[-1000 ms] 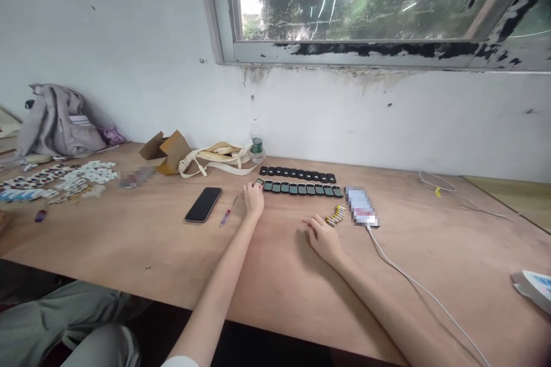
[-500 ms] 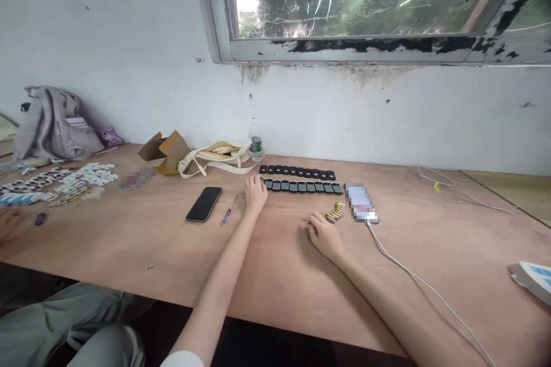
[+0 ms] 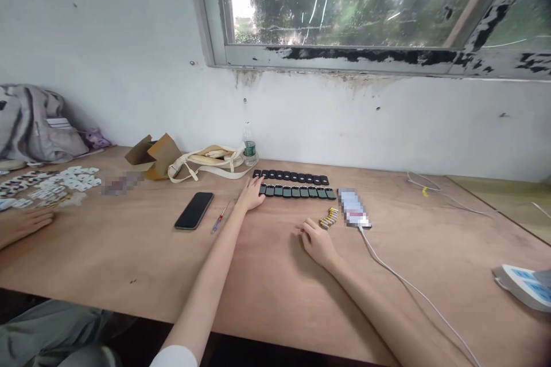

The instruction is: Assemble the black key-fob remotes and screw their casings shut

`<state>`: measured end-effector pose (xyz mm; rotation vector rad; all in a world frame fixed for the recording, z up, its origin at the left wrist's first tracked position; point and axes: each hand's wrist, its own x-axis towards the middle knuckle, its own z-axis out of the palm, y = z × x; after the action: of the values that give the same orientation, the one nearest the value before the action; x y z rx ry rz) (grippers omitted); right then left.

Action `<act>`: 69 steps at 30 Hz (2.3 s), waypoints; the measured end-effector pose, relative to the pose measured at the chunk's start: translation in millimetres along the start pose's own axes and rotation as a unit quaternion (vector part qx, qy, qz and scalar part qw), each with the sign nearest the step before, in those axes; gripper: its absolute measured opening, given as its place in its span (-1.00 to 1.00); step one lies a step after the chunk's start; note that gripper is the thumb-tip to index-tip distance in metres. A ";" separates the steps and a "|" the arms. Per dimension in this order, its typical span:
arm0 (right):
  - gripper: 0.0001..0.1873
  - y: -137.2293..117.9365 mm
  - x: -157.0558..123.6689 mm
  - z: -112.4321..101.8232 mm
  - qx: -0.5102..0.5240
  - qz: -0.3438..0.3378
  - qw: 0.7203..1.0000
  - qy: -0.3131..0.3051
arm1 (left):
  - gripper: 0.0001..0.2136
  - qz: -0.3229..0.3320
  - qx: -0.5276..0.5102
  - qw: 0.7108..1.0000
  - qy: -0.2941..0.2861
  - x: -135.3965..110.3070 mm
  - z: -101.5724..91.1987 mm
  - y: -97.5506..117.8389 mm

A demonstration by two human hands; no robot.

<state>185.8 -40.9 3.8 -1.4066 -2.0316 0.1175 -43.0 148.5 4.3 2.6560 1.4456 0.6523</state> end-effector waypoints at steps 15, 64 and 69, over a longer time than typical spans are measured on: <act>-0.73 0.2 -0.1 0.8 0.002 -0.014 1.000 -0.004 | -0.33 0.025 0.020 0.999 0.025 -4.1 -4.6 1.5; -0.74 45.5 -18.3 -39.6 -0.058 0.092 0.989 0.098 | -0.23 0.264 -0.182 0.938 -0.131 -93.1 -20.3 118.4; -0.86 38.5 -16.8 -38.3 -0.081 0.126 0.986 0.073 | -0.10 0.258 -0.209 0.935 -0.123 -94.0 -23.0 118.3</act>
<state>241.6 -50.1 9.8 -1.7178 -1.7710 -0.0432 -2.8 2.1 21.5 2.6329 0.4695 0.5431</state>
